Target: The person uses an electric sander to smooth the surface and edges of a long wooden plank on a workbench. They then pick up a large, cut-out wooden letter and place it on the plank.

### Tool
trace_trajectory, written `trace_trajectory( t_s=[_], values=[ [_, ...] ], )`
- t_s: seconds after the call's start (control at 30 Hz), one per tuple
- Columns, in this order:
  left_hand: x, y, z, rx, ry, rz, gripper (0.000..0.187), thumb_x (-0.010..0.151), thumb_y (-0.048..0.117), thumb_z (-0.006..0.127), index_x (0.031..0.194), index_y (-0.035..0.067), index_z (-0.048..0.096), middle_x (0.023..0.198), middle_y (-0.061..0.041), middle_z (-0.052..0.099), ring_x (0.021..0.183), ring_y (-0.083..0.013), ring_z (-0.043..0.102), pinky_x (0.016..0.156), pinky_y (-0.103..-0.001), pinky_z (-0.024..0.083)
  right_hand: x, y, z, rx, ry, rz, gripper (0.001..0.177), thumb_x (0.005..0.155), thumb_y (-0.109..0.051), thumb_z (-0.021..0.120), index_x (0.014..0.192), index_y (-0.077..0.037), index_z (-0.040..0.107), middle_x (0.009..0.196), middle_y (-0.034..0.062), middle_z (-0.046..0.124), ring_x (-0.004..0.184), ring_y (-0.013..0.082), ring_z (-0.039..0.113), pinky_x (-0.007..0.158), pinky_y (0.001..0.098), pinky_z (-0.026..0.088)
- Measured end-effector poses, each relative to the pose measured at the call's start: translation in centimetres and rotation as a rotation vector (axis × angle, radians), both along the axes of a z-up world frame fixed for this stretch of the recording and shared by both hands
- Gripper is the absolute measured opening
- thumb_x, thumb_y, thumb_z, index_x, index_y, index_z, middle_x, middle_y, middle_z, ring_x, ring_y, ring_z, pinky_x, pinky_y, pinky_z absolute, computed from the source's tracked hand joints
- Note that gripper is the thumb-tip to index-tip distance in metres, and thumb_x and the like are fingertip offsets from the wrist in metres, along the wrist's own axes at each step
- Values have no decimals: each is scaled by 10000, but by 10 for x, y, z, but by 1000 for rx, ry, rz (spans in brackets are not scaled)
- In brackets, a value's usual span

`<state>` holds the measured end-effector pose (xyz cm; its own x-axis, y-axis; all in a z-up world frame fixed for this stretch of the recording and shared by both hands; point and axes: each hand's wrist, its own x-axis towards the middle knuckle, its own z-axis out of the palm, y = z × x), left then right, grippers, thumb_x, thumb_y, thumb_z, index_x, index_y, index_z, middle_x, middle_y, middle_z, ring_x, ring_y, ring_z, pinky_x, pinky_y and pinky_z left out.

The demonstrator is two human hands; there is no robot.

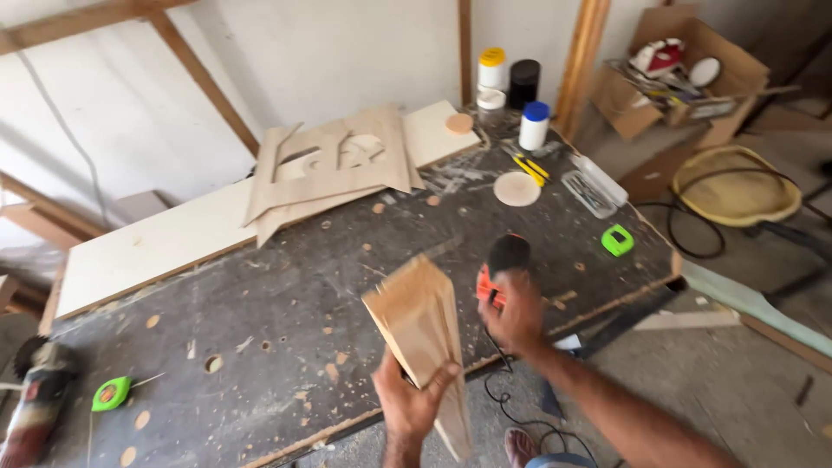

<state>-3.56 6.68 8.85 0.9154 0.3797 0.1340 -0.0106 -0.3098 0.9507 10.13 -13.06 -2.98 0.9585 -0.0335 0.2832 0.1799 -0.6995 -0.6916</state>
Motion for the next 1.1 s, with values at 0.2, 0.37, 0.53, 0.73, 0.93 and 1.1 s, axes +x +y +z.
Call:
trace_trajectory(
  t_s=[0.2, 0.37, 0.53, 0.73, 0.93, 1.1],
  values=[
    [-6, -1, -37, -133, 164, -143, 726, 502, 472, 984, 1067, 63, 782, 979, -80, 869, 850, -193, 845, 687, -364, 733, 105, -8, 35, -305, 410, -293, 1056, 648, -655, 832, 1493, -162, 432, 1484, 300, 407, 1330, 483, 462, 1052, 565, 432],
    [-1, 1, -50, -36, 85, -272, 836, 549, 705, 863, 1115, 99, 759, 970, -20, 831, 834, -129, 767, 666, -315, 640, 109, -7, 60, -376, 645, -146, 931, 658, -428, 846, 1478, -277, 434, 1354, 208, 454, 1196, 437, 589, 966, 486, 544],
    [11, 2, -32, -98, 163, -333, 787, 543, 545, 918, 1172, 116, 721, 1050, -9, 797, 948, -121, 732, 737, -325, 602, 84, -24, 72, -343, 487, -81, 746, 673, -385, 799, 1364, -287, 536, 1307, 192, 503, 1123, 475, 625, 941, 493, 523],
    [13, -18, -22, -6, 196, -153, 820, 527, 669, 883, 1090, 139, 612, 1016, -26, 783, 848, -166, 744, 661, -357, 609, 40, -50, 196, -251, 230, 41, 653, 622, -257, 801, 1231, -178, 580, 1108, 137, 578, 955, 273, 611, 759, 437, 554],
    [16, -46, -22, -159, 20, 71, 1094, 384, 576, 984, 1296, 128, 577, 1161, -45, 768, 1045, -188, 739, 863, -353, 611, -14, -60, 376, -488, -230, 415, 708, 573, -209, 834, 1216, -95, 562, 1234, 141, 566, 1081, 300, 569, 940, 453, 464],
    [26, -51, -5, -187, 110, 40, 877, 367, 597, 975, 1034, 140, 634, 927, 13, 784, 822, -119, 712, 679, -336, 609, -25, -19, 435, -519, -90, 698, 799, 576, -400, 704, 1339, -202, 572, 1322, 77, 607, 1058, 268, 648, 883, 445, 539]
  ],
)
